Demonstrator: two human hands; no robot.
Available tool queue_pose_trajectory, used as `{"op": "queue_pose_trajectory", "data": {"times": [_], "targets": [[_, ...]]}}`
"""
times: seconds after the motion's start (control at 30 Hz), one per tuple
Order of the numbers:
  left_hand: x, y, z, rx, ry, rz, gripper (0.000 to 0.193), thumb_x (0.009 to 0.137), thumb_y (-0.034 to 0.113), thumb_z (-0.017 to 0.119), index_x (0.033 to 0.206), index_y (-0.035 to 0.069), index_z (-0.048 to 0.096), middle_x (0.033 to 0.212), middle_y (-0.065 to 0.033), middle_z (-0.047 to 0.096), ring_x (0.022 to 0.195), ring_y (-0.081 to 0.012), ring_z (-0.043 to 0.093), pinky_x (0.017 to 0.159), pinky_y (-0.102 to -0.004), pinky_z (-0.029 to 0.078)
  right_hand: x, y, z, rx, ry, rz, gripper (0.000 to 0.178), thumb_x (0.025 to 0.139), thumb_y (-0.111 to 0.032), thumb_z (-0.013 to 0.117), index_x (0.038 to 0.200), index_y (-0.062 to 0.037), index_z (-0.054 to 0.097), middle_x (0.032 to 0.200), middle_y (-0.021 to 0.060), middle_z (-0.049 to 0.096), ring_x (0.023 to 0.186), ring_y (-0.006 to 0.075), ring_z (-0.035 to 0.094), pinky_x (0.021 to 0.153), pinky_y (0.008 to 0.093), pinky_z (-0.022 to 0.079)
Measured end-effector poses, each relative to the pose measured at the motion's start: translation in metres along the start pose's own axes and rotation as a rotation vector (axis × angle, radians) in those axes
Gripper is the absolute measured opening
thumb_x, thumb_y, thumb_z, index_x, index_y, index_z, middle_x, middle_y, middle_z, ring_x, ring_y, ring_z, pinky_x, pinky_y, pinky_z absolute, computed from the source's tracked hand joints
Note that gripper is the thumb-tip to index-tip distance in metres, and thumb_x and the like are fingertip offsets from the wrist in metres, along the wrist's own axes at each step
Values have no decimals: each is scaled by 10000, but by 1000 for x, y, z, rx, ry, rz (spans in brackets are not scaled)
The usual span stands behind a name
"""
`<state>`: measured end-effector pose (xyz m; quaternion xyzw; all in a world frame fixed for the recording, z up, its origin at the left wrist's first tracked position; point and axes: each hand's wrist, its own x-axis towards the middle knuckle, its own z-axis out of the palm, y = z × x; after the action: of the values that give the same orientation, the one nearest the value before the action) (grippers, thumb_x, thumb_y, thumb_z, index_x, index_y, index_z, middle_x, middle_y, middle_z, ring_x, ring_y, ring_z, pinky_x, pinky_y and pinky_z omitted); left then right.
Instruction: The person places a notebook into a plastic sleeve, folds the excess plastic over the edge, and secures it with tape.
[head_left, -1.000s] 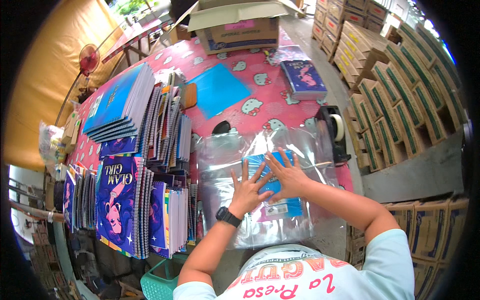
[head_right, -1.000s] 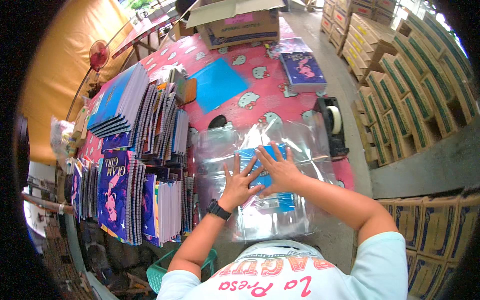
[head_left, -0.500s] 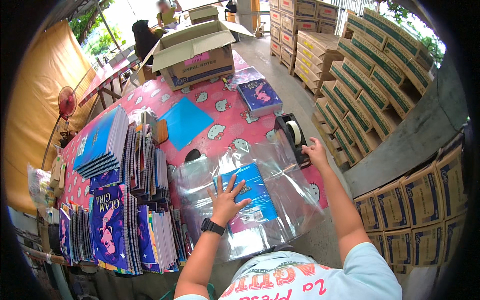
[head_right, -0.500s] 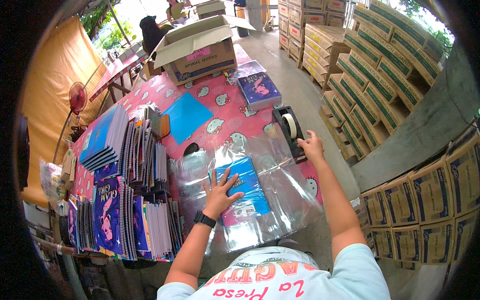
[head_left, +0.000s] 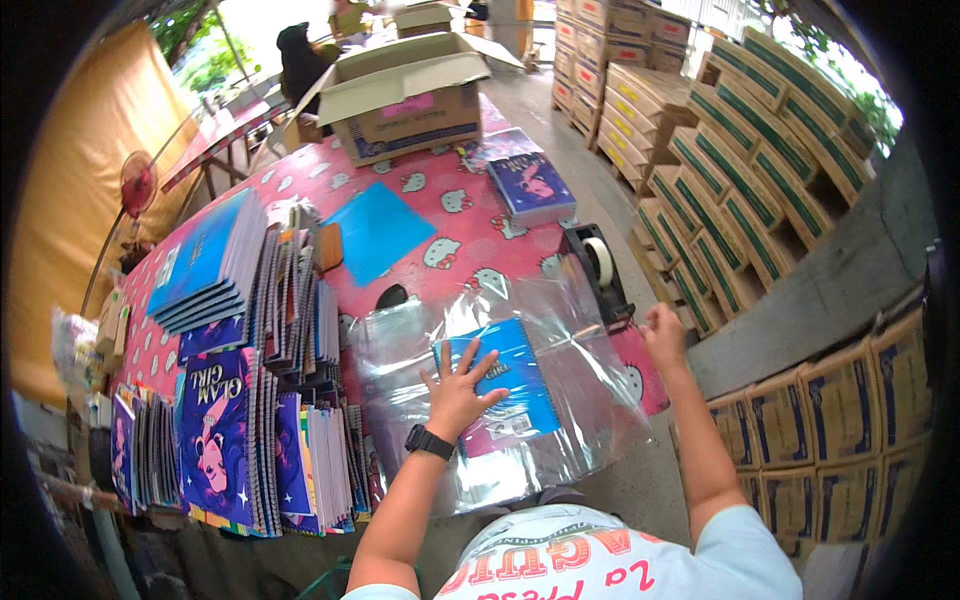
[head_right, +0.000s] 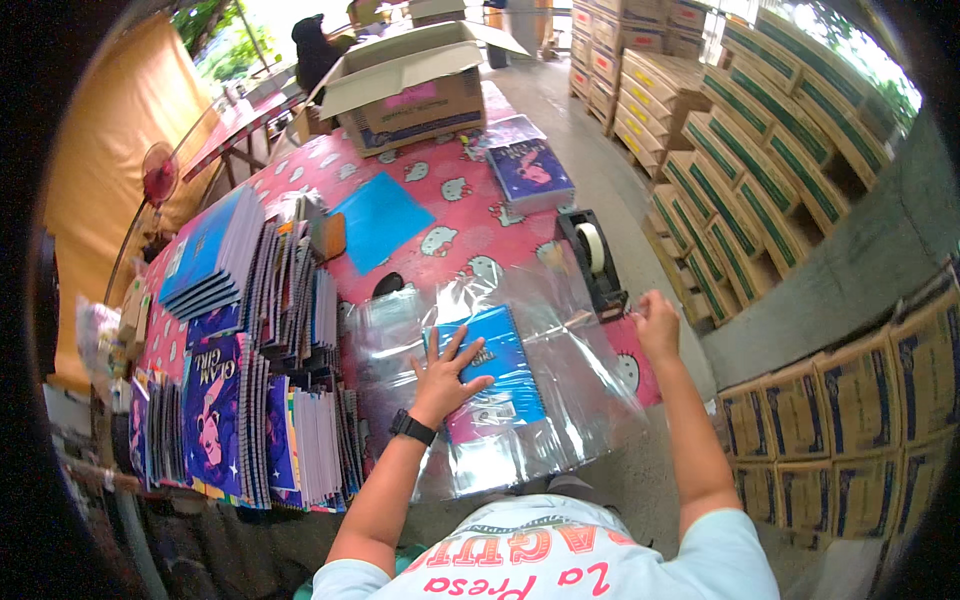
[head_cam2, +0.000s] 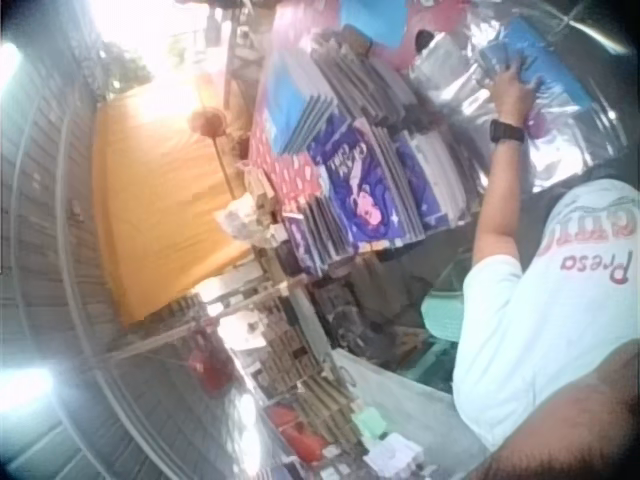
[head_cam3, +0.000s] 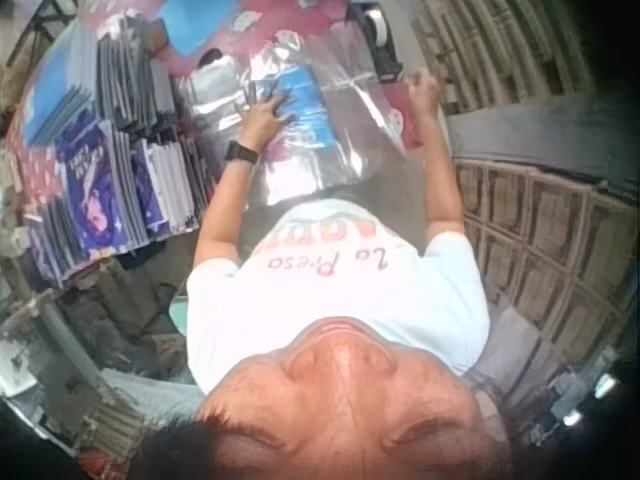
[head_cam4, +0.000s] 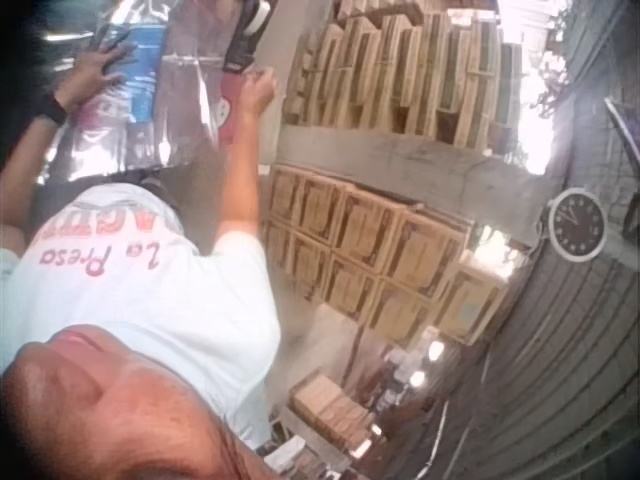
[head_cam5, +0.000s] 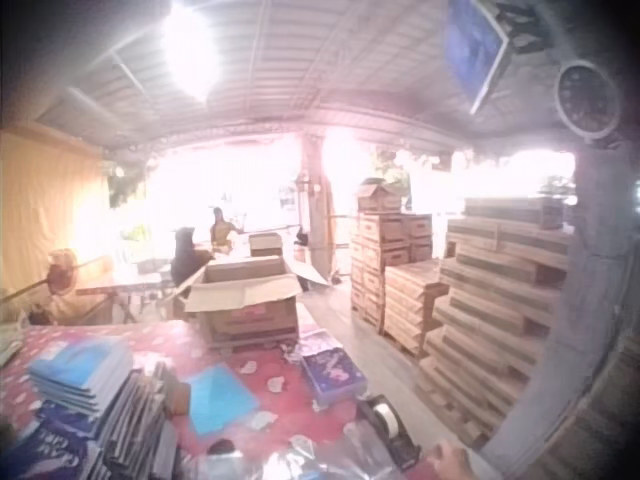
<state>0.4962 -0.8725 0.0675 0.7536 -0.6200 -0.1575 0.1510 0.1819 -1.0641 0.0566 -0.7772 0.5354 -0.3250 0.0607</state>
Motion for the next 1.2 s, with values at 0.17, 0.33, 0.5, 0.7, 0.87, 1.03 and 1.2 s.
{"op": "queue_pose_trajectory", "data": {"times": [0.17, 0.33, 0.5, 0.7, 0.87, 1.03, 1.2], "targets": [[1, 4, -5, -70, -41, -65, 688, 666, 528, 699, 1288, 325, 487, 1463, 35, 262, 1381, -355, 43, 907, -782, 148, -3, -123, 10, 847, -630, 108, 226, 739, -80, 722, 817, -37, 514, 729, 39, 583, 647, 122, 594, 567, 271, 483], [2, 3, -2, -46, -35, -58, 725, 640, 566, 698, 1291, 346, 466, 1460, 54, 254, 1382, -335, 59, 911, -783, 157, -1, -208, 44, 217, -950, 58, 421, 660, -382, 776, 826, -26, 625, 908, 142, 660, 834, 214, 650, 695, 326, 506], [0, -1, 2, -70, 31, -22, 812, 579, 621, 706, 1296, 333, 456, 1458, 44, 253, 1381, -331, 72, 928, -772, 139, -3, -189, 29, -359, -978, -81, 667, 587, -593, 745, 952, -39, 672, 961, 145, 664, 929, 281, 638, 779, 382, 502], [-29, -23, 37, -476, 540, -177, 850, 682, 535, 698, 1343, 101, 385, 1408, -168, 317, 1307, -399, 234, 1052, -543, 195, -41, -131, -1, 214, -956, 221, 615, 711, -479, 721, 1068, 6, 595, 1019, 167, 641, 935, 285, 623, 786, 360, 486], [-40, -25, 58, -786, 260, -317, 708, 798, 323, 673, 1325, -12, 341, 1207, -199, 509, 1151, -317, 450, 987, -396, 334, -100, -106, 73, 791, -780, 380, 625, 817, -426, 644, 1207, 40, 499, 1027, 170, 633, 937, 224, 610, 791, 338, 472], [-34, -17, 27, -1298, 224, -236, 733, 787, 204, 707, 1363, 15, 295, 1154, -131, 540, 1034, -194, 524, 906, -324, 421, -87, -132, 70, 1088, -841, 693, 553, 856, -380, 625, 1213, 20, 491, 1087, 105, 595, 958, 160, 564, 837, 318, 454], [-46, 3, -22, -1228, 449, 28, 1012, 644, 124, 802, 1422, 83, 156, 1367, -114, 318, 1205, -267, 405, 978, -394, 402, -62, -155, 22, 1284, -708, 427, 679, 724, -237, 772, 1268, -16, 430, 1136, 105, 545, 1016, 176, 532, 876, 320, 442]]}}
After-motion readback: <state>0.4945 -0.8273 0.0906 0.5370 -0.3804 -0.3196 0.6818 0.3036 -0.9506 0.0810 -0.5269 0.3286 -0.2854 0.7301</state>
